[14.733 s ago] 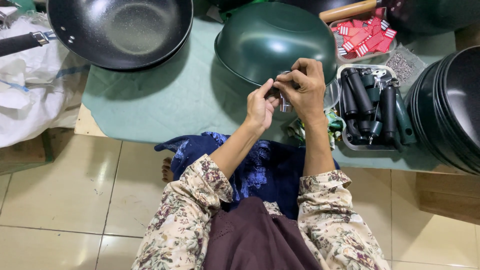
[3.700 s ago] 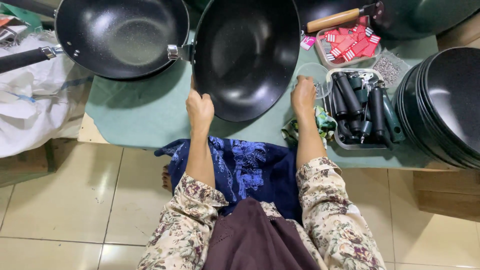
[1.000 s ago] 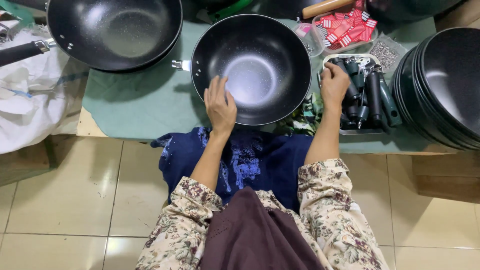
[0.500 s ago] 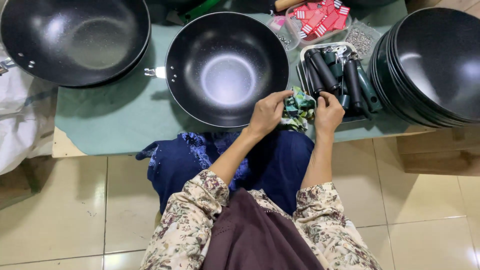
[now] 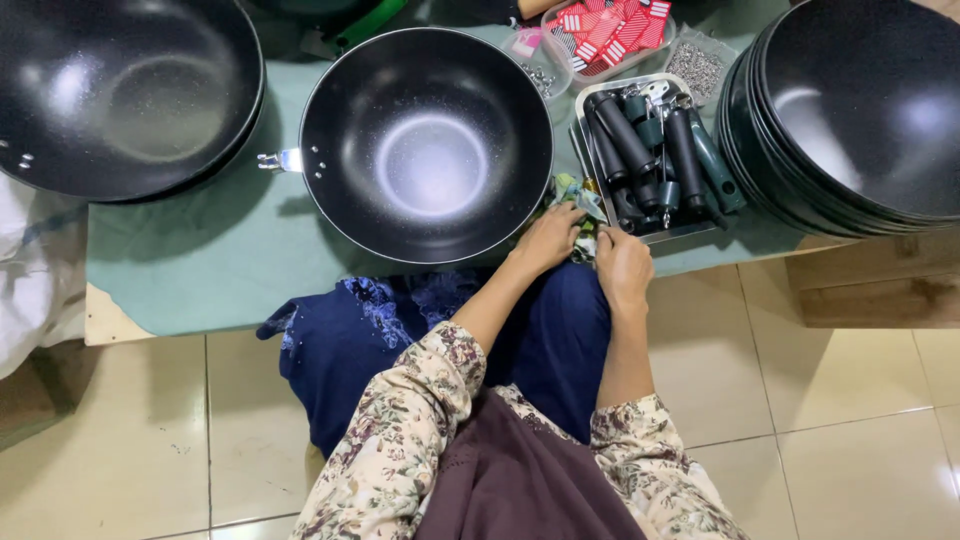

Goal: Attaching handles to woks and pans using a screwdriver

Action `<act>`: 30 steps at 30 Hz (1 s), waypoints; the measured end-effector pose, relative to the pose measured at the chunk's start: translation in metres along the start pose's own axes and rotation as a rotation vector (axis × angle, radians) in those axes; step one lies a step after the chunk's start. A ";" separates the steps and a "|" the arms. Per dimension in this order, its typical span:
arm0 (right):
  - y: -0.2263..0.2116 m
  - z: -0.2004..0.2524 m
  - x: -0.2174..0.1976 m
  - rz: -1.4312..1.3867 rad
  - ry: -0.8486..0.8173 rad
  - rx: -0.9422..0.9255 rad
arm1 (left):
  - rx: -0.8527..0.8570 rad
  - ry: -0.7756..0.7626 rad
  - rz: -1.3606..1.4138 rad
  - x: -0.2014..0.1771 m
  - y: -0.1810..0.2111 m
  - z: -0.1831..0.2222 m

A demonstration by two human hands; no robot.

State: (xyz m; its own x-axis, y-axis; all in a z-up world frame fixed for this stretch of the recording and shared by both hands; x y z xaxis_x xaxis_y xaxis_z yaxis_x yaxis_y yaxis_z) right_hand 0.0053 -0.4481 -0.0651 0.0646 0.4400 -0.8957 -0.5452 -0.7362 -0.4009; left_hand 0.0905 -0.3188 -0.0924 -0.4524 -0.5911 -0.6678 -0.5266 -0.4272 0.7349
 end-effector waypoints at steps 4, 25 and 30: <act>0.013 0.014 -0.010 0.086 0.013 0.089 | 0.038 0.018 -0.046 0.007 -0.004 0.001; 0.054 -0.034 0.093 -1.318 -0.244 0.114 | 0.046 0.039 0.138 0.025 -0.033 0.010; 0.040 -0.031 0.087 -1.335 -0.304 0.143 | 0.026 0.045 0.267 0.019 -0.036 0.021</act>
State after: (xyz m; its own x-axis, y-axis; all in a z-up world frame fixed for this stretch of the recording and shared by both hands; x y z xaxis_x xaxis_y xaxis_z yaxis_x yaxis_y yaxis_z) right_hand 0.0145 -0.4552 -0.1653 0.4288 0.8725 0.2343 -0.2965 0.3808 -0.8758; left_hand 0.0856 -0.3003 -0.1339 -0.5454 -0.7107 -0.4443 -0.4118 -0.2345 0.8806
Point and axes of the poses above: each hand's wrist, its own z-axis away from the middle knuckle, its own x-axis out of the palm, y = z × x, the point moved 7 cm from there along -z, towards the middle knuckle, and after that the axes turned 4 degrees about -y, right-handed, at the moved point
